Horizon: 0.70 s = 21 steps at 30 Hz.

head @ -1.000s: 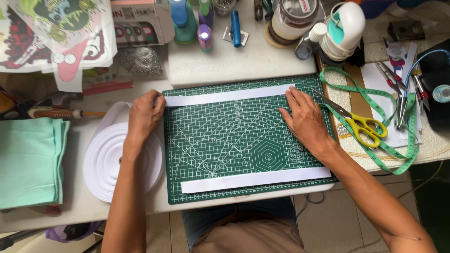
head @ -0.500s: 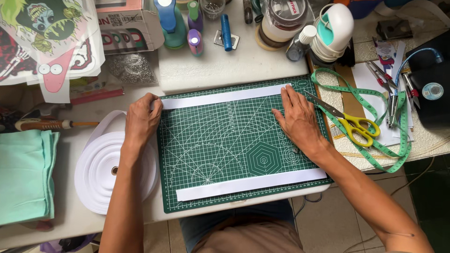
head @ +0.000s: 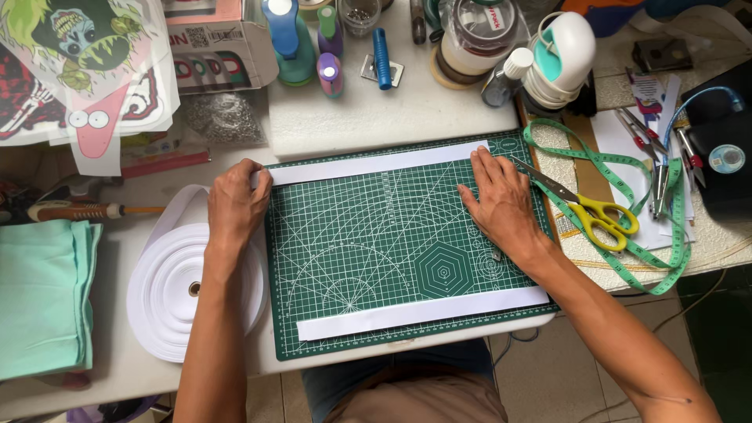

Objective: The person measures and cuts white fabric straps into uniform lengths using yellow-handled scissors on a green cutting mat. The person repeatedly aligns the strap against the mat's grid, cuts a segment, and places it aside.

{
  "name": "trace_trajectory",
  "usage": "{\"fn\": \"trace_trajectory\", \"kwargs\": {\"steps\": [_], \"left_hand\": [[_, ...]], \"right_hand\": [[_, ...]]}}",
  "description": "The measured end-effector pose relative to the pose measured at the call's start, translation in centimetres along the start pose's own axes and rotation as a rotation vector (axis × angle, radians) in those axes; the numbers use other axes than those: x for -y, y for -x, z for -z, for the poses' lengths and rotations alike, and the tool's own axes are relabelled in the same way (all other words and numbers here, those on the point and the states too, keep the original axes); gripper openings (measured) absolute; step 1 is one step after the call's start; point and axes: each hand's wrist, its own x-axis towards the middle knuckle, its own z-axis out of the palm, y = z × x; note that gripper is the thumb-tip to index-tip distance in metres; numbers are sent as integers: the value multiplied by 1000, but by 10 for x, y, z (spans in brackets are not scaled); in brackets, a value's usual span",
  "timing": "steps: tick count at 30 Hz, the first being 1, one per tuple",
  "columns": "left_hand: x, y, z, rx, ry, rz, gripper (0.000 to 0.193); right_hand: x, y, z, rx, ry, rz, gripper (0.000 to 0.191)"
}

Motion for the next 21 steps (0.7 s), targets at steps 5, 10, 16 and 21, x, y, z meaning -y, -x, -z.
{"fn": "trace_trajectory", "kwargs": {"steps": [5, 10, 16, 21], "left_hand": [[20, -14, -4, 2, 142, -140, 24], [28, -22, 11, 171, 125, 24, 26], [18, -24, 25, 232, 141, 100, 24], [19, -27, 23, 195, 135, 78, 22]], "right_hand": [[1, -5, 0, 73, -1, -82, 63], [8, -4, -1, -45, 133, 44, 58], [5, -3, -7, -22, 117, 48, 57], [6, -4, -9, 2, 145, 34, 58]]}}
